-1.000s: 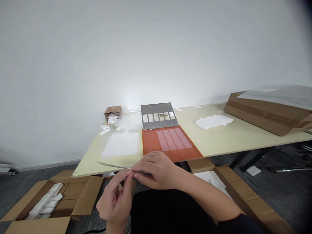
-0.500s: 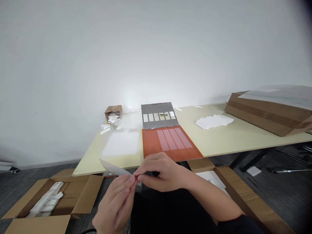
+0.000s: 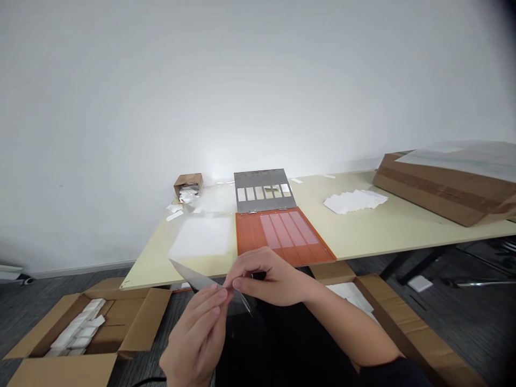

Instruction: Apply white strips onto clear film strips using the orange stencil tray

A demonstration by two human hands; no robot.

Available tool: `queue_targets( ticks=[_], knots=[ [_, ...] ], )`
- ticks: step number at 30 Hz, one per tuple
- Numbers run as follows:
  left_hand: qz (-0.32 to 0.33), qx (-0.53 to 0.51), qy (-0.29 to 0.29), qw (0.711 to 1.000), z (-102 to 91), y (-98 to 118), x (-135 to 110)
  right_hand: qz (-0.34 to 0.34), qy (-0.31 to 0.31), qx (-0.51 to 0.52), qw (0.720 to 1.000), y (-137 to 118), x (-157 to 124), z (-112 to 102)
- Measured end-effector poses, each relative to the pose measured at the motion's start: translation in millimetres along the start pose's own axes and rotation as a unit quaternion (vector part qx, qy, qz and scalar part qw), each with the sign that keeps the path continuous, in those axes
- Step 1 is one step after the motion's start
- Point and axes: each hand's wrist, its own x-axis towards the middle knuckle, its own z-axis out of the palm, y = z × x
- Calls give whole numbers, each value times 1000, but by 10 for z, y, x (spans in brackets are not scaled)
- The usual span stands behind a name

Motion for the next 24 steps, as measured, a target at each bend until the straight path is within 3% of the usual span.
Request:
queue_targets(
  ticks=[3,8,11,13,15,17,20,24],
  knots=[
    [138,49,-40,988,4,-13,20,55,8,87,995,60,12,12],
    [138,77,-54,986,33,-56,-5,120,25,190,974,146,34,36],
    [141,77,-19,987,72,-78,-56,143,45,196,969,154,47,47],
    [92,71,22,993,105,-70,-69,164,69,177,968,147,55,54],
    [-5,30,25,999,134,-37,-47,174,99,150,968,138,61,59],
    [-124,-40,-23,991,150,6,-1,176,123,123,969,128,67,59],
    [-254,-116,-98,955,144,40,52,174,141,84,971,116,73,51],
    [-292,-101,-159,938,106,-6,27,168,158,33,973,102,76,31]
  ],
)
